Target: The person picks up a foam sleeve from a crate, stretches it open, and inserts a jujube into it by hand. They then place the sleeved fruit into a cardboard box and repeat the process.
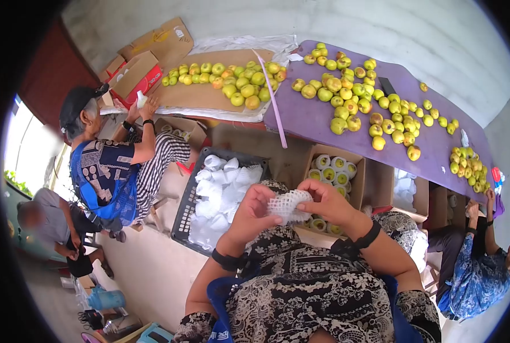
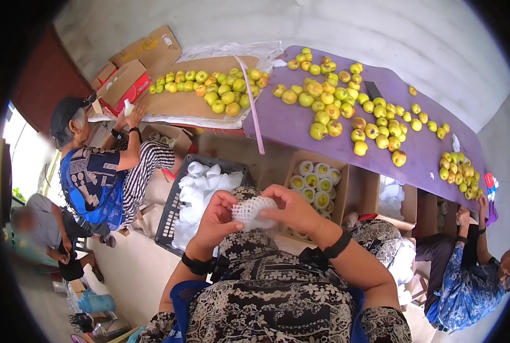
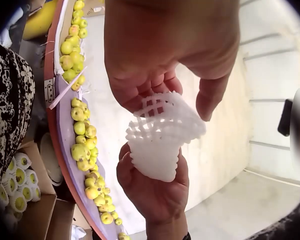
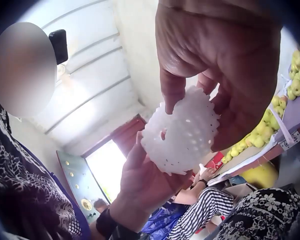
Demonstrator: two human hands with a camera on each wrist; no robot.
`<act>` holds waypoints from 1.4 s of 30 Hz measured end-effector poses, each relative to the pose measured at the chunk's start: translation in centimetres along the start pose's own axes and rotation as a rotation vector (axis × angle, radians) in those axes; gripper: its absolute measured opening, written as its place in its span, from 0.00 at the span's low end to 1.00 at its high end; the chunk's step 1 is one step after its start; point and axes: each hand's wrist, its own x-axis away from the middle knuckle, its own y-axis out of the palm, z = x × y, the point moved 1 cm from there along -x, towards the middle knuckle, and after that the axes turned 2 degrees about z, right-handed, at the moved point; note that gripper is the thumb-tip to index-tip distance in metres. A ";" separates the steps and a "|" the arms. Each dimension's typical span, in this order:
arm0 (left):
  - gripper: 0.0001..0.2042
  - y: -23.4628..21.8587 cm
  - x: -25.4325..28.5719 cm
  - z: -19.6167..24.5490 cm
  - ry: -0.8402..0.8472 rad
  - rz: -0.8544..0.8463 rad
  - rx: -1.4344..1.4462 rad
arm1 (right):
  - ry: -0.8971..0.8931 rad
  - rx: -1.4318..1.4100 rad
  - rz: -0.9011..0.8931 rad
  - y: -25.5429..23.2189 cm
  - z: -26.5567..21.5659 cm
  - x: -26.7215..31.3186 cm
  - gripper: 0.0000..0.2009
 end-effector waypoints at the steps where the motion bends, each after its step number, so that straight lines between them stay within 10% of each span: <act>1: 0.25 0.5 -0.3 -0.3 0.016 0.054 -0.071 | -0.079 -0.037 0.035 -0.2 -0.1 0.3 0.16; 8: 0.19 1.9 -1.2 0.4 0.119 0.187 -0.366 | -0.385 0.135 0.167 -0.5 -1.3 1.7 0.12; 10: 0.16 2.5 -1.0 0.6 0.029 0.093 -0.311 | -0.541 0.410 0.444 -1.0 -1.2 1.8 0.12; 22: 0.08 3.4 -1.9 -0.1 0.004 0.245 -0.088 | -0.674 0.517 0.467 -1.4 -2.6 2.8 0.21; 31: 0.06 4.6 -2.8 0.3 0.224 0.362 -0.044 | -0.435 0.259 0.180 0.1 -3.1 3.1 0.27; 40: 0.14 3.2 -3.2 1.5 0.152 0.268 -0.091 | -0.375 0.016 0.299 -2.3 0.5 1.2 0.15; 42: 0.23 4.0 -3.5 2.8 0.358 0.321 -0.667 | -0.286 0.142 0.309 -2.4 -0.2 1.8 0.15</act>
